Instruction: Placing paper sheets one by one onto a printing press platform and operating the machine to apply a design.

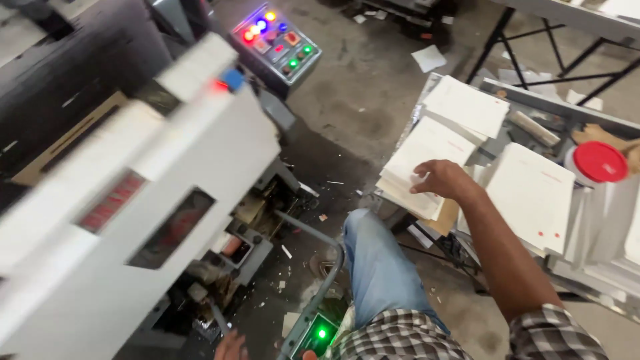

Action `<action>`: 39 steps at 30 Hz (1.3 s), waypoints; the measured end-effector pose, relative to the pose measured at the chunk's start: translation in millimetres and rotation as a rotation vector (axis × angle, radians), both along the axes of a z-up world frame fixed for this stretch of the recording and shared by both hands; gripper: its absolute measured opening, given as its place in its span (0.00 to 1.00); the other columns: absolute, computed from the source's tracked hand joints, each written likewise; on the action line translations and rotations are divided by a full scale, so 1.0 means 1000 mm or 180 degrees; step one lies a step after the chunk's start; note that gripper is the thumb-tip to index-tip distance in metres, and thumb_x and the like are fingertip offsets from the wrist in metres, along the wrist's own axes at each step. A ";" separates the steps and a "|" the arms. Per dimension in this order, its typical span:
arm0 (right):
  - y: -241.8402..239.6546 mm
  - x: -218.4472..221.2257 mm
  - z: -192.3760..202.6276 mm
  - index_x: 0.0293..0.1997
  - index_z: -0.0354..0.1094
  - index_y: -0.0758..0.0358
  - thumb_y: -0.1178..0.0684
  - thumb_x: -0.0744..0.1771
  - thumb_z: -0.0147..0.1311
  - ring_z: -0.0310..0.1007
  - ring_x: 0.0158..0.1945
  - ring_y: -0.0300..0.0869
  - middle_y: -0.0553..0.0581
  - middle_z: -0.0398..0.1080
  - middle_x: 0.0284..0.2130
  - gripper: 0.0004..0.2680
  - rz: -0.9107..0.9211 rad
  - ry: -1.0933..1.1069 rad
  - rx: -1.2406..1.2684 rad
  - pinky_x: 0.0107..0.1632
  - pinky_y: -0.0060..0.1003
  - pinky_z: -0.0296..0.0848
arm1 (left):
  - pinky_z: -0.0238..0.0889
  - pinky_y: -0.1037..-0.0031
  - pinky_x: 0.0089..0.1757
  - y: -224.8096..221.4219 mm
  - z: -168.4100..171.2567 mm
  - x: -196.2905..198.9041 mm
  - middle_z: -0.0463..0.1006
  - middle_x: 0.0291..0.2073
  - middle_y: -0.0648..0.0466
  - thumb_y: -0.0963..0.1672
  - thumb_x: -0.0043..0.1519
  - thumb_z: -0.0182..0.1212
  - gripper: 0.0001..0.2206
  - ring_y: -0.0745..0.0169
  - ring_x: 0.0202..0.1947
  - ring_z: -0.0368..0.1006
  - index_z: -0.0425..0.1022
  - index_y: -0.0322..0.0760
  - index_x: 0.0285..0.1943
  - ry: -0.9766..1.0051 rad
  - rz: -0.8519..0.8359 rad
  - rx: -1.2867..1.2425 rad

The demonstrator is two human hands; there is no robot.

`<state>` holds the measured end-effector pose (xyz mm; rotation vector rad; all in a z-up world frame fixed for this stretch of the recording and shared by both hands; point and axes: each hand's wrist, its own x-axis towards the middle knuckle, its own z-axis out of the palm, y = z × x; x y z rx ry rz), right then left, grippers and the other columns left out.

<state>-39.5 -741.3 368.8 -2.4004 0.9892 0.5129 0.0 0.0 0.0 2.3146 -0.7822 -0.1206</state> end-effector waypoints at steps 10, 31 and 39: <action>0.028 -0.037 -0.075 0.50 0.73 0.68 0.59 0.61 0.55 0.68 0.59 0.63 0.70 0.70 0.55 0.13 0.0713 -0.1216 -0.1686 0.57 0.56 0.72 | 0.64 0.56 0.52 -0.197 0.277 0.092 0.81 0.48 0.45 0.39 0.59 0.62 0.09 0.42 0.51 0.74 0.79 0.34 0.47 -0.0942 0.0669 -0.0485; 0.143 0.098 -0.070 0.59 0.68 0.69 0.63 0.73 0.41 0.69 0.52 0.57 0.69 0.71 0.51 0.10 0.2195 -0.2766 -0.0653 0.55 0.48 0.68 | 0.61 0.57 0.36 -0.124 0.285 0.147 0.73 0.30 0.50 0.40 0.53 0.60 0.02 0.51 0.30 0.71 0.71 0.39 0.30 -0.2031 0.0700 0.0871; 0.309 0.111 -0.125 0.61 0.69 0.59 0.65 0.59 0.53 0.67 0.62 0.53 0.58 0.71 0.58 0.22 0.3806 -0.2254 -0.0014 0.63 0.50 0.64 | 0.65 0.58 0.42 0.162 0.411 0.046 0.81 0.45 0.49 0.38 0.59 0.64 0.04 0.51 0.41 0.75 0.73 0.37 0.36 -0.2104 0.1345 0.1597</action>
